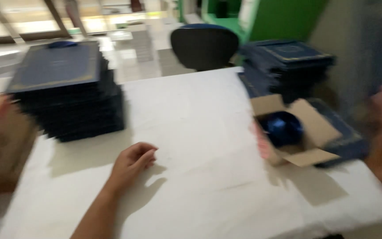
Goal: Tying a blue ribbon onto a decorative card by threading it through pre-cut holes.
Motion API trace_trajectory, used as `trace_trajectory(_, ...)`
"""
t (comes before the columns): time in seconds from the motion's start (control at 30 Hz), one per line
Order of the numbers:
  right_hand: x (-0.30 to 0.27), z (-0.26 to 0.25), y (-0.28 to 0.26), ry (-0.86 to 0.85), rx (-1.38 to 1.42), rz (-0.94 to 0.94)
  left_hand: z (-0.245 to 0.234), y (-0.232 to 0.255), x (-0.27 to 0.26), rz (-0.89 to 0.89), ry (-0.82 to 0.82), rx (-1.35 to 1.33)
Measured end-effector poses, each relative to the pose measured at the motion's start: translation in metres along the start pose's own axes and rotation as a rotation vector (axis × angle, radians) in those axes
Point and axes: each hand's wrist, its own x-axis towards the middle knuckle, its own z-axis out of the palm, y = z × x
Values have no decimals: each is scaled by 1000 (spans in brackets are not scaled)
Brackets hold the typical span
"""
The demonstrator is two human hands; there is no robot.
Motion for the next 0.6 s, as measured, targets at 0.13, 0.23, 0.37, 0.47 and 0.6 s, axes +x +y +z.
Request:
trace_trajectory(0.13, 153, 27, -252, -62, -20, -185, -9, -17, 11, 161, 156, -116)
trace_trajectory(0.23, 160, 76, -362, -17, 119, -257, -10, -7, 5, 225, 367, -93)
trace_trajectory(0.37, 135, 136, -410, -282, 304, -255, -4, -3, 3, 561, 246, 460)
trace_trajectory(0.47, 145, 124, -406, -289, 398, -177, 16, 27, -13, 496, -132, 700)
trace_trajectory(0.6, 154, 85, -379, -255, 530, -128, 29, -10, 0, 544, -265, 928)
